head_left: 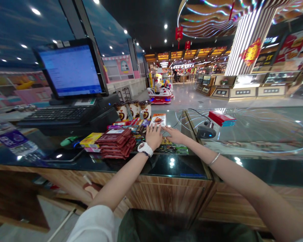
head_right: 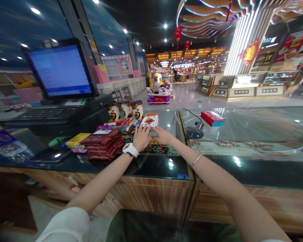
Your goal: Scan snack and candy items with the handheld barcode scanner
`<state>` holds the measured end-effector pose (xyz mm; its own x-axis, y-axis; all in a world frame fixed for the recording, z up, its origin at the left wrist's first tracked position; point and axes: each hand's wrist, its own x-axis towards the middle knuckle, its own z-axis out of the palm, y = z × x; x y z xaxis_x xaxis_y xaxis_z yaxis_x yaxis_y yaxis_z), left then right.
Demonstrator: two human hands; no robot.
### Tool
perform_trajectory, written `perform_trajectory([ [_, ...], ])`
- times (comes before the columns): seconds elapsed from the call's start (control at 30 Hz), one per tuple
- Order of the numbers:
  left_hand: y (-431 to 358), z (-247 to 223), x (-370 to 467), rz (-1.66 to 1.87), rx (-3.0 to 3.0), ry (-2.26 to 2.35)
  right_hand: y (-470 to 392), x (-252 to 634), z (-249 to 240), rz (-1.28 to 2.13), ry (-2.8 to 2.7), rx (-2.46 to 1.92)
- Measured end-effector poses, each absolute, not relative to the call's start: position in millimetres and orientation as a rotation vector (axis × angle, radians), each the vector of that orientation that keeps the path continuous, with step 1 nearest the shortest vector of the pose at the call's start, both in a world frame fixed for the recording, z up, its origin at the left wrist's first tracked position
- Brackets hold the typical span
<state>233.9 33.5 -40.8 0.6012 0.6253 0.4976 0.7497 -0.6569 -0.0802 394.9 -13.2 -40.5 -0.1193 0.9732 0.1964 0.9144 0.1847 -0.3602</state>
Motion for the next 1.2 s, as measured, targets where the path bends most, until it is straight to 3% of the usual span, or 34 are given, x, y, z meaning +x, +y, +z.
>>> perform_trajectory([
  [0.3, 15, -25, 238, -0.525, -2.521, -1.17, -17, 408, -37, 0.001, -2.029, -1.737],
  [0.63, -22, -1, 292, -0.625, -2.586, -0.967, -62, 488, -9, -0.385, -1.935, -1.451],
  [0.9, -65, 2, 385, -0.681, -2.715, -0.631, -112, 600, -27, -0.596, -1.579, -1.885],
  [1.2, -95, -32, 481, -0.566, -2.812, -0.537, -128, 644, -72, -0.333, -1.084, -2.416],
])
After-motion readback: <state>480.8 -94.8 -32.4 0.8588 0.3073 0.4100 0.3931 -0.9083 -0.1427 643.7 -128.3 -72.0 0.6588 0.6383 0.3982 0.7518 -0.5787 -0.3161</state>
